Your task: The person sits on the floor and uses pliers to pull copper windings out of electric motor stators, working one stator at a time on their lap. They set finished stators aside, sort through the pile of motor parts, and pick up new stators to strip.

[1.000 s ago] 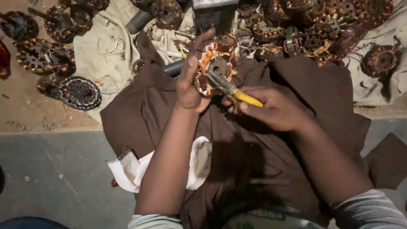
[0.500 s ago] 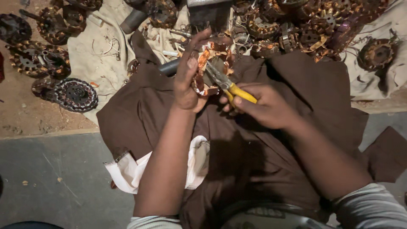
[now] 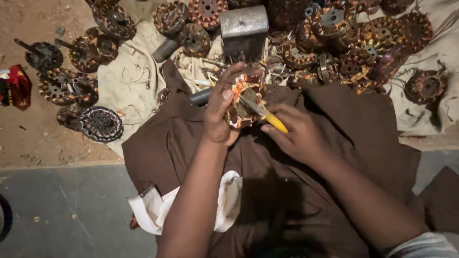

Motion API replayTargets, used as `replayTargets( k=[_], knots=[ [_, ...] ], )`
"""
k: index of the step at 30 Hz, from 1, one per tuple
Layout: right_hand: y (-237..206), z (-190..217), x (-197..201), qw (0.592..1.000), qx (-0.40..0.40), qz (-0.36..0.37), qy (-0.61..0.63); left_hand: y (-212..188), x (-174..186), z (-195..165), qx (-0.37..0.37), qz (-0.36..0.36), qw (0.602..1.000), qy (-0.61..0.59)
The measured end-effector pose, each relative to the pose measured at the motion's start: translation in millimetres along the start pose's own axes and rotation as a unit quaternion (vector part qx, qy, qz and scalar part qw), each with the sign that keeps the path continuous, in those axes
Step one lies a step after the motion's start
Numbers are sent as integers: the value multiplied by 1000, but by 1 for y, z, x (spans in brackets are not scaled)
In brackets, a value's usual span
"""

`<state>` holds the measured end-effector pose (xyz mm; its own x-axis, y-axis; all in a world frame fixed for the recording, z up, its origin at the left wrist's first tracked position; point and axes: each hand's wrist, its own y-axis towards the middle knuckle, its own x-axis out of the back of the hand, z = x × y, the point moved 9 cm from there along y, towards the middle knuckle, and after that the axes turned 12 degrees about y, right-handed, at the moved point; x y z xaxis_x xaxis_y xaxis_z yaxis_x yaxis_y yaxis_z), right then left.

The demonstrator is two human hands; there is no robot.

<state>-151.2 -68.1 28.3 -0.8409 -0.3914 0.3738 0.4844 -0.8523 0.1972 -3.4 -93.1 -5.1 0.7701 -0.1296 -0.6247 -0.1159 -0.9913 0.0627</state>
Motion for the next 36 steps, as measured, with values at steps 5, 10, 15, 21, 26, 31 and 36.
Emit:
replayTargets(
  k=[5,10,15,21,26,31,36],
  knots=[
    [0,-1,1,1000,24,-1,7,2,0,1,-5,-11,1000,-12],
    [0,-4,0,1000,10,11,27,2,2,3,-4,-12,1000,-9],
    [1,-6,0,999,-10,25,38,1,6,3,-15,-28,999,16],
    [0,0,1,998,7,28,52,2,-1,1,-26,7,1000,-1],
    [-4,0,2,998,61,17,-3,1,-3,-1,-12,14,1000,-3],
    [-28,-47,-5,951,-144,21,273,1,0,8,9,-4,999,53],
    [-42,-33,15,794,-95,-11,601,9,4,22,26,-2,999,-34]
  ],
)
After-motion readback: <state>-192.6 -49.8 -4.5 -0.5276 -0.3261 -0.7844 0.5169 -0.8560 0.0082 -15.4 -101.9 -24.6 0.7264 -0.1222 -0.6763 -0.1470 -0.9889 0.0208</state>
